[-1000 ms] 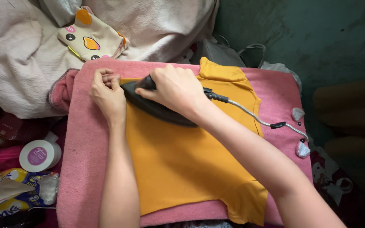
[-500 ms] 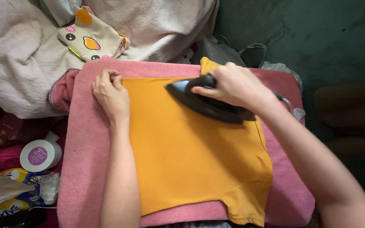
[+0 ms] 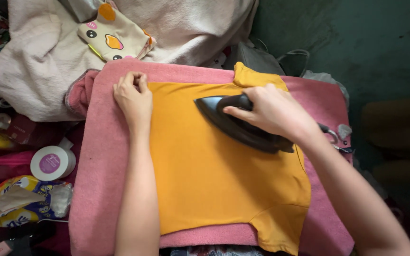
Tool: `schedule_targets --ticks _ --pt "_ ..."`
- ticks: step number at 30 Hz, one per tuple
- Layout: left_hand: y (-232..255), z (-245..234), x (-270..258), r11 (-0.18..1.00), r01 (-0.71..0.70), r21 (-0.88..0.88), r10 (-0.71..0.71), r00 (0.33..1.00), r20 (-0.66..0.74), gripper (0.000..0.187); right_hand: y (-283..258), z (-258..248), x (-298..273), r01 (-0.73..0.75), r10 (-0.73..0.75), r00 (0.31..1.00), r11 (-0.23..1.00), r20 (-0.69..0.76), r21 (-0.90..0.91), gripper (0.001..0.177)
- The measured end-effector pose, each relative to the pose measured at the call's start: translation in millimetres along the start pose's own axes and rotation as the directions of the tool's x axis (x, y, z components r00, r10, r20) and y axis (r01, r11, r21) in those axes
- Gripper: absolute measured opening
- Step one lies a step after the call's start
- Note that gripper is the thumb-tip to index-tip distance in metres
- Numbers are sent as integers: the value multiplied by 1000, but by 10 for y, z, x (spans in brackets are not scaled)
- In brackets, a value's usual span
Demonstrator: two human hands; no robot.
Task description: The person irons and folds a yellow t-shirt and then prepares to iron a pink patterned garment on a padded surface.
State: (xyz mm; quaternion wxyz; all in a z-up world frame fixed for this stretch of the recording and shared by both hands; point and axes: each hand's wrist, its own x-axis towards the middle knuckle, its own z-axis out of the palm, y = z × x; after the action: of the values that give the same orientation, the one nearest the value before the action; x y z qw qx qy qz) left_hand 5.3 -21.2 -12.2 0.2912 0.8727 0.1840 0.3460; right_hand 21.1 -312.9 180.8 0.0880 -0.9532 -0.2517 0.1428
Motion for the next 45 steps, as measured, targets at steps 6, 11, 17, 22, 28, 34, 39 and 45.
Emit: schedule_targets --ticks 6,11,17,22,28,34,39,45 --pt "-15 -196 123 954 164 -251 -109 970 217 25 -433 279 234 184 -185 980 983 -79 -20 63" --pt "-101 -147 76 978 42 -206 -8 987 163 19 -826 376 172 294 -296 949 955 -109 -35 62" --pt "-117 -141 86 975 61 -215 -18 980 197 17 -982 357 -144 301 -301 953 953 14 12 57" --pt "-85 -63 25 985 44 -166 -15 985 174 16 -897 370 -476 282 -283 956 959 78 21 55" --pt "70 -102 -80 1000 4 -24 -1 991 132 12 -572 346 -832 152 -144 975 988 171 -33 59" --pt "111 -99 -99 997 -32 76 26 996 86 11 -342 319 -1269 -89 90 978 996 189 -15 56" --pt "94 -88 -108 993 -51 102 44 996 72 13 -337 371 -1674 -310 294 931 950 217 43 54" --pt "59 -82 -123 995 -57 77 52 997 61 12 -316 477 -1983 -538 522 827 843 208 24 50"
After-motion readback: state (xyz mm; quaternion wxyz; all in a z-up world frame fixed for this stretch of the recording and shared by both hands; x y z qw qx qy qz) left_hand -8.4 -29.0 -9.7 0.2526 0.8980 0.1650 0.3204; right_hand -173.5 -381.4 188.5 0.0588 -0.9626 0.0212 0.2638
